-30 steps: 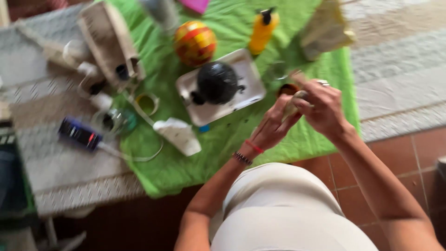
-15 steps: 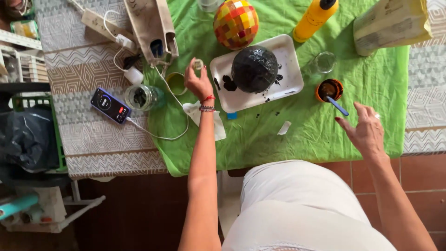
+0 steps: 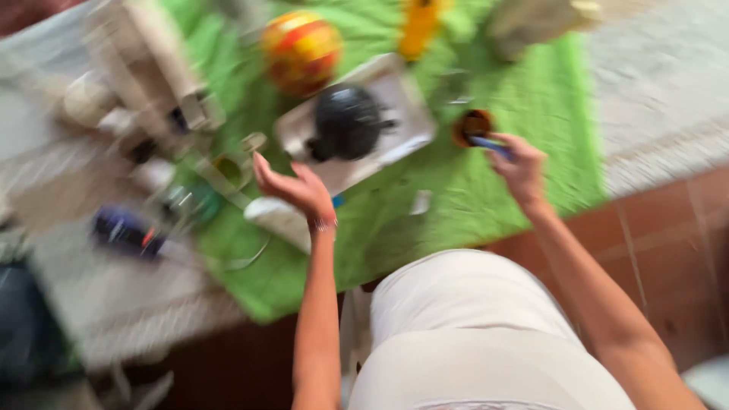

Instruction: Mixing a dark liquid or paint in a small container using a brush.

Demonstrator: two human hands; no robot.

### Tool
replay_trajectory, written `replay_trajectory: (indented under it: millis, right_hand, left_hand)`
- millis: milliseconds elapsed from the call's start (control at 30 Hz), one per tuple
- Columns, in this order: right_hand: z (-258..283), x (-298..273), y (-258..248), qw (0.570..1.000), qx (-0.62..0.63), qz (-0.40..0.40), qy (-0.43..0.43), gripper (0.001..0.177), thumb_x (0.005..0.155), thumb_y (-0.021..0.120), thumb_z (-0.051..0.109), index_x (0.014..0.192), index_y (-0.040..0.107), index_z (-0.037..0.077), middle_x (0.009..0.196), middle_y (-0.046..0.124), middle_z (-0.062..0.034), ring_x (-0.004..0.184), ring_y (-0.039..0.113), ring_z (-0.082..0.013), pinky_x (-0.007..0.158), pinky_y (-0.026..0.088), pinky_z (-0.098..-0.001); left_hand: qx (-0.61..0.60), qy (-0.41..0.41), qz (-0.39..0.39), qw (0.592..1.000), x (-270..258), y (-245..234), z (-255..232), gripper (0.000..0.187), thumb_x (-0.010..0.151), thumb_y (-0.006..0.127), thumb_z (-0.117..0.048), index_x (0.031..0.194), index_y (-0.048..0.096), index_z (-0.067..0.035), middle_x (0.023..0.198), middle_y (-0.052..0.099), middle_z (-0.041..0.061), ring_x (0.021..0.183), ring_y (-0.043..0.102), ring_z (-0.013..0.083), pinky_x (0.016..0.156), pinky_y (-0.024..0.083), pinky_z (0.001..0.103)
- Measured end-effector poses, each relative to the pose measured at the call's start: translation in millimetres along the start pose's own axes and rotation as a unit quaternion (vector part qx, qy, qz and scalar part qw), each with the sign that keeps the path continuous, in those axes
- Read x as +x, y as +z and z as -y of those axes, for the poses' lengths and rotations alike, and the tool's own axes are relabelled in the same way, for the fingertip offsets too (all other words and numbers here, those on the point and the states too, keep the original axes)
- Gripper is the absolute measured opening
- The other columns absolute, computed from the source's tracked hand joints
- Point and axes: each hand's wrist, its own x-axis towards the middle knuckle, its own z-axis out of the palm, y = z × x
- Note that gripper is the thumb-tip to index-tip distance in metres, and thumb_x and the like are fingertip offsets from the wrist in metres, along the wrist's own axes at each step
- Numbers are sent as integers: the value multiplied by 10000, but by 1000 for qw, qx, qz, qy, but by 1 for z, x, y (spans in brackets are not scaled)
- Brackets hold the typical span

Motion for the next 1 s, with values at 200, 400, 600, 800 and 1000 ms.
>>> replay_trajectory:
  millis: [200,400,600,800,1000]
  right_hand:
    - [12,19,24,991,116,-59,17,242,945,797,74,1176,754,19,870,663,-109,579,697,-190,510,577,-291]
    - [31,10,8,995,-15,-59,-78,214,1029,652,84,1226,729,51,941,624,-104,692,700,-280,572,561,-360]
    - [35,12,6,980,-154,18,-123,263,1016,640,145,1273,688,178,959,630,-76,809,708,-374,688,581,-456]
    - [35,27,-7,987,-130,19,-90,224,1049,613,181,1257,690,207,953,640,-49,801,715,-326,685,590,-432]
    - [2,10,8,985,141,-57,76,195,1063,549,116,1150,680,1,832,683,-151,650,719,-199,563,610,-290]
  left_hand:
    - [-318,184,211,906,-128,61,-125,698,685,817,34,1314,515,21,1299,554,226,1230,556,426,1081,417,517]
    - [-191,64,314,928,-166,124,-136,1293,492,985,-97,1541,250,80,1483,379,324,1357,406,498,1187,333,551]
    - [-162,32,302,939,-173,153,-133,1316,466,955,67,1553,215,74,1415,412,308,1283,458,476,1142,393,526]
    - [-143,44,281,948,-177,169,-121,1327,467,988,-30,1566,247,39,1412,484,239,1246,522,405,1091,470,496]
    - [-155,29,270,950,-178,173,-118,1238,491,975,-44,1545,325,-3,1432,510,196,1244,542,377,1078,497,495]
